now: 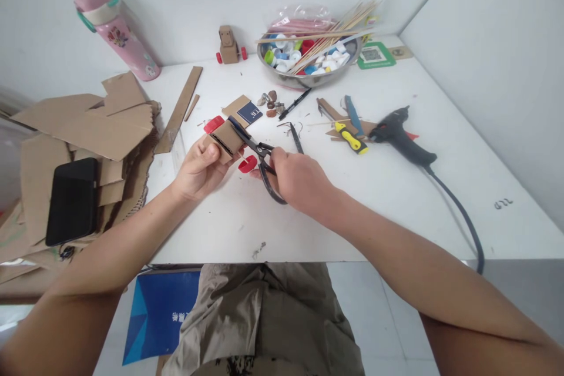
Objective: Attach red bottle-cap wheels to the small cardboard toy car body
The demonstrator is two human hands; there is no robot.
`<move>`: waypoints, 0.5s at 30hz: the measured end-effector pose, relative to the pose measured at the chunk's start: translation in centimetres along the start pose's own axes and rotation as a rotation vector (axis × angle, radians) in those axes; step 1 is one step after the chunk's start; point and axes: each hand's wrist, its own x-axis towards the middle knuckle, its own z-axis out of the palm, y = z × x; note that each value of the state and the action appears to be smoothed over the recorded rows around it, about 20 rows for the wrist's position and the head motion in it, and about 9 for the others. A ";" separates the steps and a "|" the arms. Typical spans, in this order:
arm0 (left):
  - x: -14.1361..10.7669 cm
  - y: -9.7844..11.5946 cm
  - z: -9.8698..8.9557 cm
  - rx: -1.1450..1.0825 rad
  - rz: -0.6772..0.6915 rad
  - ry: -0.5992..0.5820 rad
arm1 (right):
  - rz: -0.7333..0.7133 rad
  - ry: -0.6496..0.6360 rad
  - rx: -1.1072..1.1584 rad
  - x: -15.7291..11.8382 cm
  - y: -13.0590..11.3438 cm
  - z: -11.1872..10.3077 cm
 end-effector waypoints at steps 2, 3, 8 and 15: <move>0.1 0.0 0.0 0.026 0.037 -0.034 | 0.007 -0.027 -0.025 0.0 -0.3 -0.2; 0.1 0.0 0.0 0.047 0.052 -0.053 | 0.017 -0.046 -0.045 0.0 -0.4 -0.2; 0.2 -0.1 -0.1 0.141 0.016 -0.145 | 0.048 -0.053 -0.158 -0.1 -0.8 -0.1; 0.1 -0.1 -0.1 0.081 0.019 -0.089 | -0.014 -0.046 -0.184 0.0 0.0 0.1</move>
